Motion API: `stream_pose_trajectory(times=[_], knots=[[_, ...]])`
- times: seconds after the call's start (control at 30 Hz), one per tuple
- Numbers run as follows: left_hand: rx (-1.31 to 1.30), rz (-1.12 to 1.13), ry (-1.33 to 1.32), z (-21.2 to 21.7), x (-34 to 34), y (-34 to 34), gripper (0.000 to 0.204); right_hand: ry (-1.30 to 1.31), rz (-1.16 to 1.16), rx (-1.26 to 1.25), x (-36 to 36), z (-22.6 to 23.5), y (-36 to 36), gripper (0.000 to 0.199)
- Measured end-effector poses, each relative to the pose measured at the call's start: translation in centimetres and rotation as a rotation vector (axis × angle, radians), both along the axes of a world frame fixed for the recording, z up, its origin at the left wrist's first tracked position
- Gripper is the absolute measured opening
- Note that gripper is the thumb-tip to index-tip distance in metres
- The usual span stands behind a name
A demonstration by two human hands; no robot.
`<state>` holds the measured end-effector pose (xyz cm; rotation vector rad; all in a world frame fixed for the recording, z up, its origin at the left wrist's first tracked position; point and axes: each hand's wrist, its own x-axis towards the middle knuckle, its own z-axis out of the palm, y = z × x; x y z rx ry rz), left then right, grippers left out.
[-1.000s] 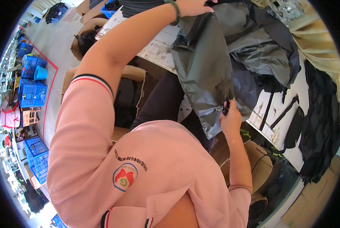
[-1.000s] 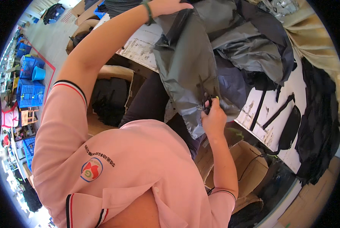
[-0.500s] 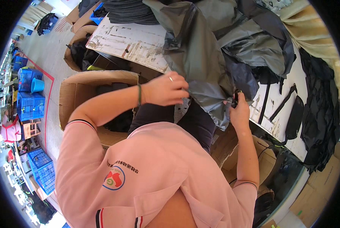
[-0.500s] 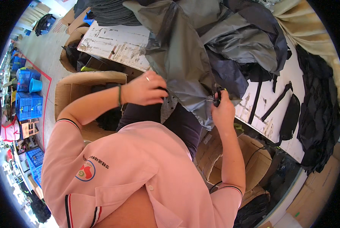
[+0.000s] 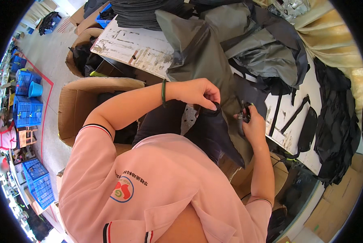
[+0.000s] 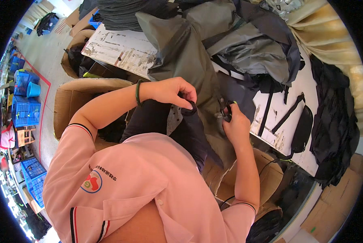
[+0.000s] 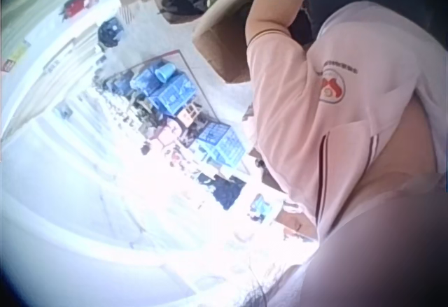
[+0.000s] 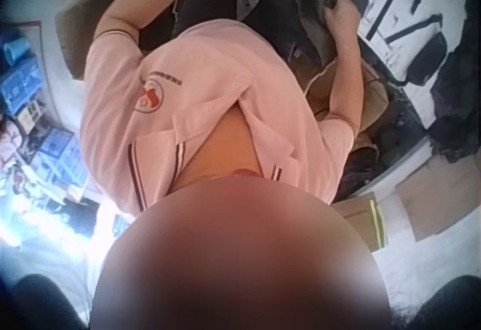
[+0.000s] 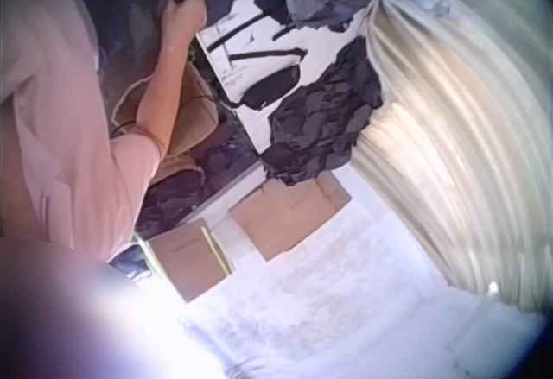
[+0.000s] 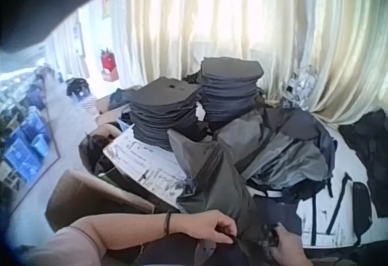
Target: The recorder uses scissors to trim and prepare black and olive green fabric panels on a workbench.
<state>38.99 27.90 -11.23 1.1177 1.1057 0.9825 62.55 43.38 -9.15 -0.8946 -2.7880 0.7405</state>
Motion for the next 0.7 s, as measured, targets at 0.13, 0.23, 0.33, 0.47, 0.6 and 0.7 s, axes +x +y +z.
stream_pose_trajectory(times=[0.13,0.23,0.33,0.47,0.6,0.7], knots=[[-0.011,0.038,0.036,1.6,-0.2,0.0,0.012,-0.028,0.174,0.264,0.1,4.2,-0.3,0.036],[-0.039,0.083,0.043,1.7,0.0,0.1,0.013,-0.004,0.273,0.414,0.0,6.2,-0.2,0.038],[-0.049,0.103,0.043,1.6,0.2,0.2,0.013,-0.079,0.355,0.446,0.0,7.3,-0.1,0.038],[-0.015,0.103,0.061,1.4,0.6,0.3,0.013,-0.118,0.397,0.441,-0.3,7.7,-0.4,0.04],[-0.001,0.087,0.085,1.4,1.0,0.3,0.012,-0.161,0.393,0.419,-0.1,7.4,-0.4,0.04],[-0.001,0.082,0.091,1.5,1.0,0.3,0.012,-0.198,0.383,0.381,-0.4,7.6,-0.5,0.04]])
